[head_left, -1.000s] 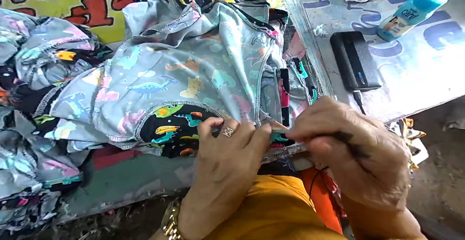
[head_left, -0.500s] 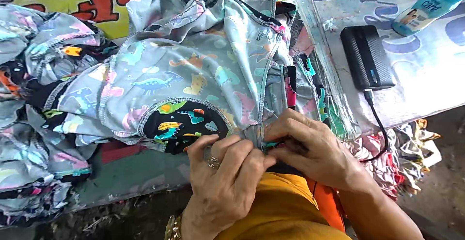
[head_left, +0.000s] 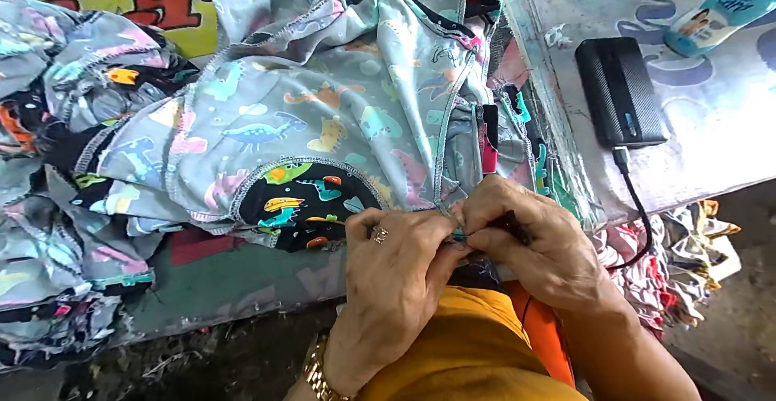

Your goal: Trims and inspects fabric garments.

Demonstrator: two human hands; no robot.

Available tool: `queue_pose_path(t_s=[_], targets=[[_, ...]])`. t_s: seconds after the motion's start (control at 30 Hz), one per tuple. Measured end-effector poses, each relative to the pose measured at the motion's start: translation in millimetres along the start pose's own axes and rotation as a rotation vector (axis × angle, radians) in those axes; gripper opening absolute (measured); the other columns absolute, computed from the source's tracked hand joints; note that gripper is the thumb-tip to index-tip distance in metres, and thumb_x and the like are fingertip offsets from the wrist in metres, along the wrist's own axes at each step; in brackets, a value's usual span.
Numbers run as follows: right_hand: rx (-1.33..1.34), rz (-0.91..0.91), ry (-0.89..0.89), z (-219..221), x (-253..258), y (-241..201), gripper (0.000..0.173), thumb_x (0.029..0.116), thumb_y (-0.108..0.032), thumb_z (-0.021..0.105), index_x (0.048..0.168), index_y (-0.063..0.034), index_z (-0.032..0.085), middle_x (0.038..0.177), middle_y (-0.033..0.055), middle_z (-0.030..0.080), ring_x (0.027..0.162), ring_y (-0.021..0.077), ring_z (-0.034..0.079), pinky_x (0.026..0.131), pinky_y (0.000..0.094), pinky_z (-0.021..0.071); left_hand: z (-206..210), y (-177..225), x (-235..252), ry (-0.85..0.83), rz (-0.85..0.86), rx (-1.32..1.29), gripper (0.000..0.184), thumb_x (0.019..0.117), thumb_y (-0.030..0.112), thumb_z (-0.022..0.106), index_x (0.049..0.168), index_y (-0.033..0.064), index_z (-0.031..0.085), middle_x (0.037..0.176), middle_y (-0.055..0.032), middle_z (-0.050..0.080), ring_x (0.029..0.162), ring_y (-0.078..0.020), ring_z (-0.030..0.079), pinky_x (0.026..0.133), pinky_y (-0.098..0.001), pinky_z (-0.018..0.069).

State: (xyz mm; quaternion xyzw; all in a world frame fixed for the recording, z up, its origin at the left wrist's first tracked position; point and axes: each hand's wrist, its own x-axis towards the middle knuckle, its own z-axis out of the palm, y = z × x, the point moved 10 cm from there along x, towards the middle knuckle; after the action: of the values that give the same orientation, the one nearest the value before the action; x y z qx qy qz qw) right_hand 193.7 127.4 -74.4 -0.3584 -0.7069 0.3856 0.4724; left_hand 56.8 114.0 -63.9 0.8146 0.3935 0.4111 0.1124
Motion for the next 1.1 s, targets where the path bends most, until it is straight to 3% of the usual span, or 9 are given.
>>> queue_pose_path(t_s=[0.17, 0.23, 0.37, 0.47, 0.6, 0.7, 0.83, 0.93, 1.1], targets=[[0.13, -0.059, -0.033, -0.9, -0.7, -3.4, 0.006, 0.0996, -0.006, 0.062, 0.097, -0.0025, 0.066, 0.098, 0.0024, 0.061, 0.092, 0.004, 0.061, 0.079, 0.0162, 0.0535, 3.8, -4.4, 5.1, -0.036, -0.042, -0.048, 0.013, 0.1024, 0.028, 0.063, 0.106, 0.0193, 0.072, 0.094, 0.003, 0.068, 0.095, -0.0051, 0.06, 0.098, -0.0385, 0.0346], [0.118, -0.039, -0.026, -4.6, -2.0, -3.1, 0.006, 0.1002, -0.005, 0.06, 0.099, -0.003, 0.065, 0.097, 0.0014, 0.061, 0.088, 0.0025, 0.06, 0.076, 0.0148, 0.0527, 3.7, -5.1, 5.3, -0.035, -0.038, -0.077, 0.011, 0.1024, 0.025, 0.063, 0.105, 0.0204, 0.073, 0.092, 0.0032, 0.068, 0.093, -0.0047, 0.06, 0.097, -0.0395, 0.0346], [-0.293, 0.09, -0.015, -6.9, -8.4, -1.5, 0.018, 0.1027, -0.026, 0.061, 0.113, -0.0109, 0.061, 0.092, -0.0059, 0.062, 0.076, -0.0049, 0.057, 0.065, 0.0101, 0.0488, 0.3, -6.2, 4.6, -0.025, -0.023, -0.112, 0.012, 0.1032, 0.02, 0.06, 0.105, 0.0171, 0.072, 0.096, 0.0042, 0.073, 0.094, -0.002, 0.064, 0.1, -0.0391, 0.0362], [-0.449, 0.095, -0.038, -3.0, -11.7, -6.9, 0.033, 0.0976, -0.034, 0.063, 0.12, -0.0104, 0.058, 0.095, -0.0035, 0.064, 0.08, -0.0028, 0.059, 0.066, 0.0139, 0.0479, -1.4, -6.1, 5.7, -0.025, -0.019, -0.092, 0.013, 0.106, 0.019, 0.054, 0.106, 0.014, 0.066, 0.096, 0.0038, 0.072, 0.092, -0.0004, 0.063, 0.102, -0.037, 0.0358], [-0.473, 0.08, -0.033, -3.4, -14.6, -10.1, 0.029, 0.0986, -0.031, 0.059, 0.12, -0.0106, 0.058, 0.097, -0.0016, 0.064, 0.083, -0.0006, 0.06, 0.067, 0.0158, 0.0488, -4.5, -4.5, 4.5, -0.007, -0.007, -0.077, 0.015, 0.1071, 0.021, 0.051, 0.103, 0.0112, 0.061, 0.093, 0.0014, 0.071, 0.09, -0.002, 0.064, 0.103, -0.0371, 0.0366], [-0.536, 0.055, -0.009, -4.1, -18.3, -13.7, 0.026, 0.1021, -0.031, 0.06, 0.118, -0.0116, 0.063, 0.096, -0.0003, 0.065, 0.079, 0.0019, 0.06, 0.064, 0.0176, 0.0484, -8.3, 1.4, -3.2, 0.045, 0.051, -0.026, 0.01, 0.1059, 0.022, 0.051, 0.104, 0.0151, 0.058, 0.098, 0.0015, 0.07, 0.096, -0.0055, 0.065, 0.107, -0.0398, 0.037], [-0.633, -0.037, 0.012, -2.1, -22.9, -23.6, 0.023, 0.1047, -0.031, 0.059, 0.112, -0.0105, 0.066, 0.097, 0.0044, 0.07, 0.083, 0.0085, 0.064, 0.067, 0.0219, 0.0486, -14.6, 18.4, -16.4, 0.112, 0.18, 0.13, 0.009, 0.1, 0.024, 0.06, 0.107, 0.0196, 0.061, 0.094, 0.0007, 0.057, 0.094, -0.0137, 0.055, 0.11, -0.0442, 0.0287], [-0.672, -0.095, 0.036, -2.5, -25.8, -29.4, 0.02, 0.1048, -0.028, 0.059, 0.112, -0.011, 0.066, 0.099, 0.0056, 0.071, 0.088, 0.0111, 0.066, 0.07, 0.0238, 0.0502, -16.2, 26.0, -18.6, 0.123, 0.23, 0.17, 0.009, 0.0988, 0.024, 0.062, 0.106, 0.0192, 0.063, 0.089, 0.0014, 0.055, 0.089, -0.0138, 0.053, 0.111, -0.0437, 0.0257], [-0.688, -0.15, 0.062, -0.3, -25.8, -33.7, 0.016, 0.1047, -0.023, 0.059, 0.111, -0.0106, 0.068, 0.097, 0.0064, 0.072, 0.083, 0.0131, 0.066, 0.067, 0.0262, 0.0479, -15.6, 31.6, -18.6, 0.113, 0.269, 0.2, 0.008, 0.0999, 0.023, 0.061, 0.106, 0.0188, 0.065, 0.086, 0.0007, 0.054, 0.086, -0.0142, 0.053, 0.111, -0.0446, 0.0248]])
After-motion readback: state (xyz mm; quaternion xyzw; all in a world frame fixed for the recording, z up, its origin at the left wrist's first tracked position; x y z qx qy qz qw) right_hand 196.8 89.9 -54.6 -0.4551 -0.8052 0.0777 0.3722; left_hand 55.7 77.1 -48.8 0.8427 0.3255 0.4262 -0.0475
